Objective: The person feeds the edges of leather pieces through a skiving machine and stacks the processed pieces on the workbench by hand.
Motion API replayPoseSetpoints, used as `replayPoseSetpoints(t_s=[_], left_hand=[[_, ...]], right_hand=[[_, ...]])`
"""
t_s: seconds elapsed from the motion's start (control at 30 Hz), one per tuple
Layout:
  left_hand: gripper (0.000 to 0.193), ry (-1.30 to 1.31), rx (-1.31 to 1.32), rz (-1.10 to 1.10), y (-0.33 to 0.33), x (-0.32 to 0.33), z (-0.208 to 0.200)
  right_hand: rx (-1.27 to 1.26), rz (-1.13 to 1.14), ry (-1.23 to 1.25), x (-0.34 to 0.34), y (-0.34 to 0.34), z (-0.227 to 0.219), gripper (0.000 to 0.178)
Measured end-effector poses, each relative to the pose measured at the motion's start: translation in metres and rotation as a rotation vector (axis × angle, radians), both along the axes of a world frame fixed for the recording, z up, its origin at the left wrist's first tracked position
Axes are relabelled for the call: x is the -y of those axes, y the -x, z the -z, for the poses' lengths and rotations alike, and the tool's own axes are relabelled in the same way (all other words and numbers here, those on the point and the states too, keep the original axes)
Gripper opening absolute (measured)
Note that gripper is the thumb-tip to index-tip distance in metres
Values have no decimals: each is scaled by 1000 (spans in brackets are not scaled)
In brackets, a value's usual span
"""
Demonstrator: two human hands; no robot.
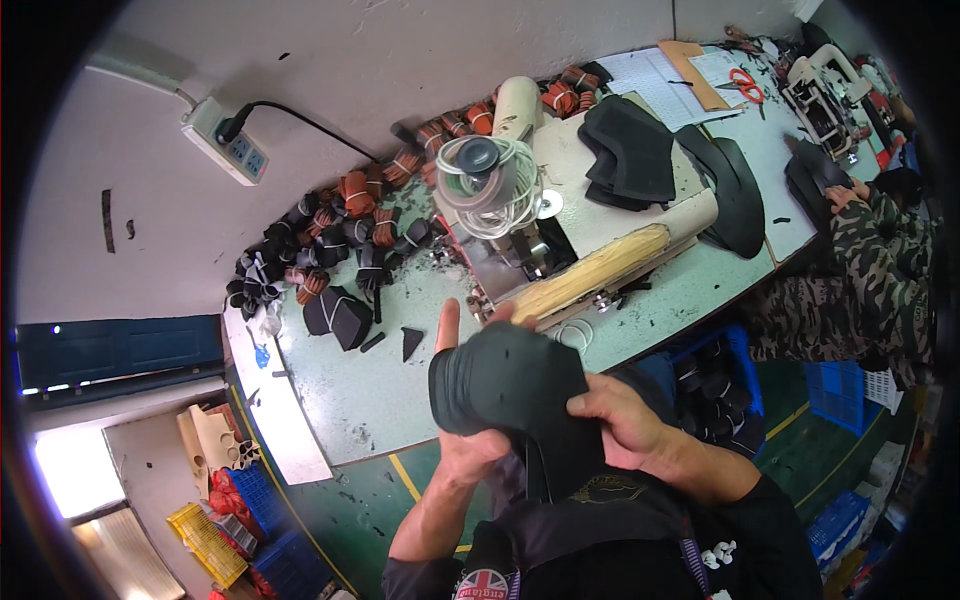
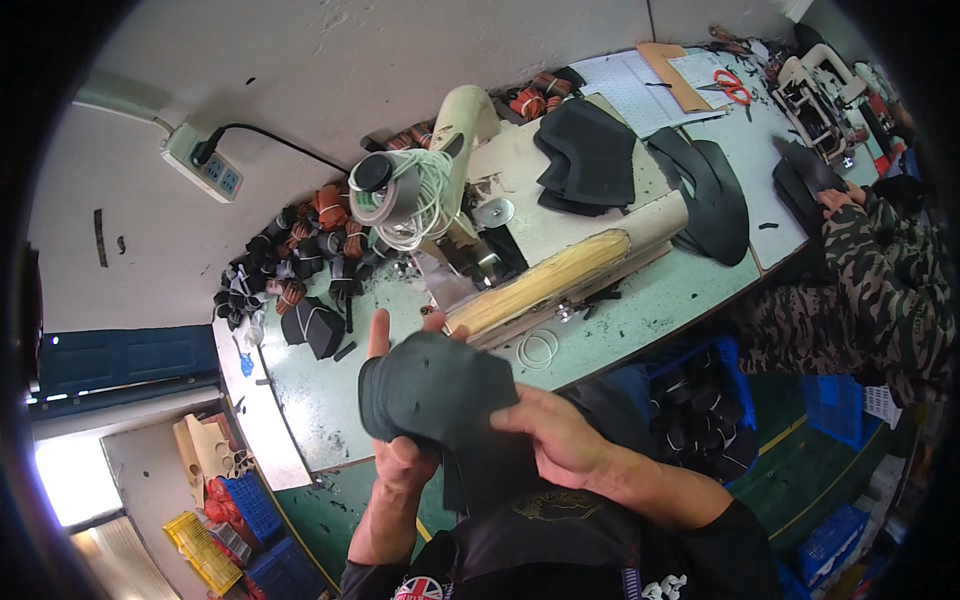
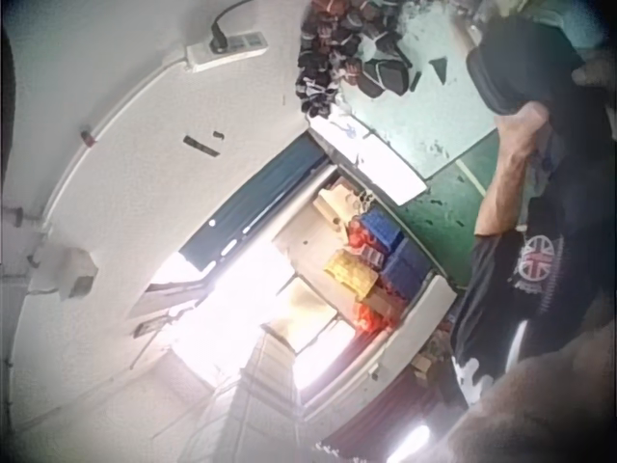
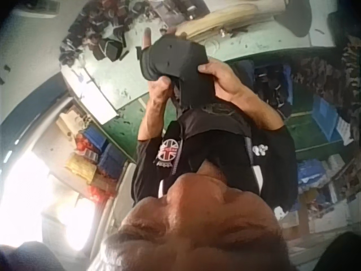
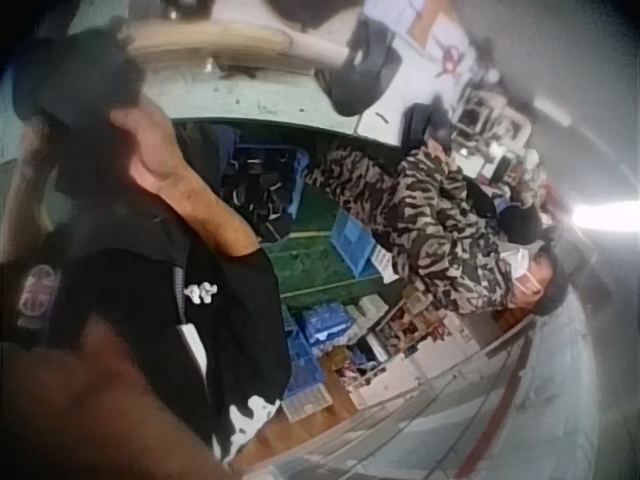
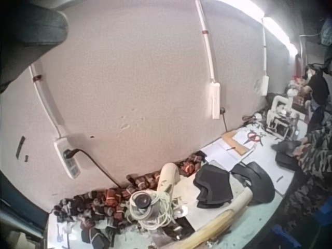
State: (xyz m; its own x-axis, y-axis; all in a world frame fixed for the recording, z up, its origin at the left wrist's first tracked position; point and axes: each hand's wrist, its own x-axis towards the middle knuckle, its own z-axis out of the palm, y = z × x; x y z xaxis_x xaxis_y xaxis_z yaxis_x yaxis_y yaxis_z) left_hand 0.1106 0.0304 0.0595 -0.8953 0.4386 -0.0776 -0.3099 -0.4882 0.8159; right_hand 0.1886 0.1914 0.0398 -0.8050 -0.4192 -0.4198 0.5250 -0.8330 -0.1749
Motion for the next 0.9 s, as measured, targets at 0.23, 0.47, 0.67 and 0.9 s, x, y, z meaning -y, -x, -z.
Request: replayPoseSetpoints(t_s=[0.23, 0.47, 0.67, 0.9], left_hand=[[129, 149, -3, -18, 0, -6, -13], [101, 54, 31, 56, 10, -1, -7], [80, 333, -30, 120, 32, 13, 26], [44, 869, 71, 374, 94, 22, 29]], right_hand=[[76, 74, 31, 19, 3, -11, 48], [42, 51, -76, 26, 16, -19, 48], [57, 199, -208, 29, 28, 12, 48], [66, 198, -475, 32, 36, 35, 43]])
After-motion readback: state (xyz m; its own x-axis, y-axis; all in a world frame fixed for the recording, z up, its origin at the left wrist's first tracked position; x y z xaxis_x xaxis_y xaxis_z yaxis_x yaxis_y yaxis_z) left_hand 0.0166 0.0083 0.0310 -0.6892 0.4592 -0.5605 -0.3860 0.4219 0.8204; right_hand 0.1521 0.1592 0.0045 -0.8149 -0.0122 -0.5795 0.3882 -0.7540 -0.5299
